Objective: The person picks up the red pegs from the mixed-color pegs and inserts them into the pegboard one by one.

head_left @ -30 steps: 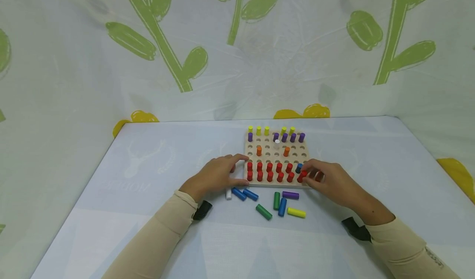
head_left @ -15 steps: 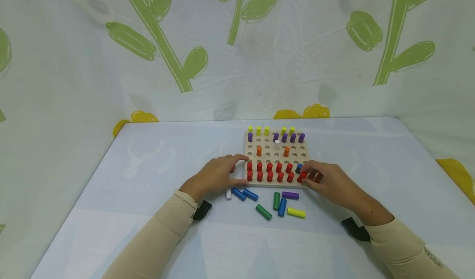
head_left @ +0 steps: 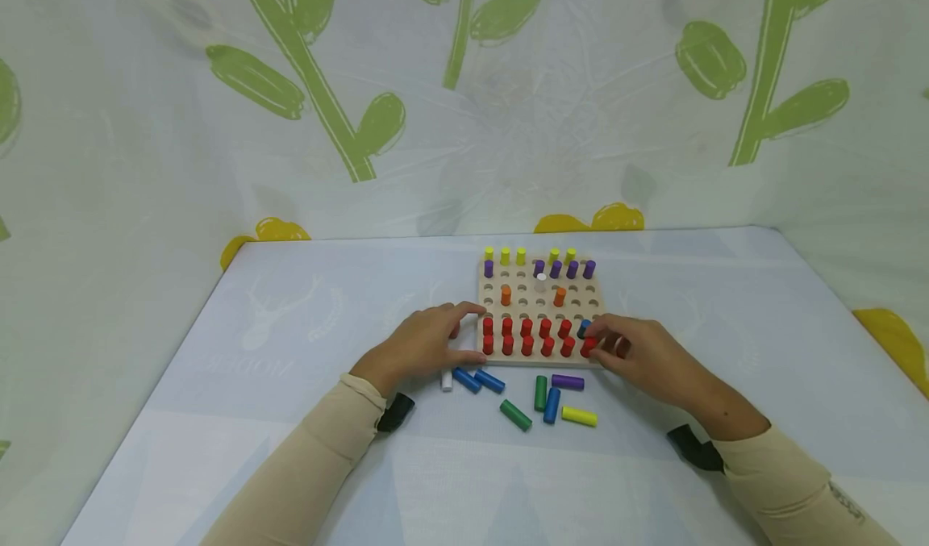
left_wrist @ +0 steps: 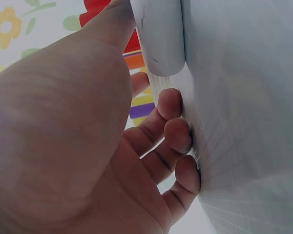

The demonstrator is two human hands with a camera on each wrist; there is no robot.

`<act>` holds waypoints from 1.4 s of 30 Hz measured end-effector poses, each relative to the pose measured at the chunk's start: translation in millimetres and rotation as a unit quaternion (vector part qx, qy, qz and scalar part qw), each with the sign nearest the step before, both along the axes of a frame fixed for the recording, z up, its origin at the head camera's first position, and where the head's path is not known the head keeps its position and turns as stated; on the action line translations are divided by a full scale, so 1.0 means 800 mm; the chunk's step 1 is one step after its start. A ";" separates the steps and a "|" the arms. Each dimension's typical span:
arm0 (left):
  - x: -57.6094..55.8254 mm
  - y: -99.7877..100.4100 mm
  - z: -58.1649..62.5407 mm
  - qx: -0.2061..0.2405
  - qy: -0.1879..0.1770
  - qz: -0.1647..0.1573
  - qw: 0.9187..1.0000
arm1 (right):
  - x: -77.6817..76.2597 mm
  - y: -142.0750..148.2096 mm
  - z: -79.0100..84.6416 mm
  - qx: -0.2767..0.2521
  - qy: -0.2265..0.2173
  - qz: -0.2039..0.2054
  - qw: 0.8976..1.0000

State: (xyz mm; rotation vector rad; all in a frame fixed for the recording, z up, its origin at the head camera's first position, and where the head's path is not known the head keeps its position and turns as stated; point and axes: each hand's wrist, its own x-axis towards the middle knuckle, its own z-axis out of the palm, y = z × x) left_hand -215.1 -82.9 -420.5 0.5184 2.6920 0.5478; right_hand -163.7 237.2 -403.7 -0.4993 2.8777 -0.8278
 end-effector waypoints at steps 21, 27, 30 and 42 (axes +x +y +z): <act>0.002 -0.002 -0.002 0.008 0.015 -0.009 1.000 | -0.021 -0.005 0.011 0.038 0.005 0.000 0.999; 0.002 -0.003 -0.001 0.010 0.014 -0.008 1.000 | -0.024 -0.007 0.016 0.046 0.000 -0.005 0.999; 0.002 -0.003 -0.001 0.009 0.014 -0.009 1.000 | -0.021 -0.004 0.020 0.039 0.007 -0.010 0.999; 0.002 -0.001 -0.001 0.003 0.013 -0.005 1.000 | -0.015 0.036 0.022 0.004 0.049 -0.074 0.996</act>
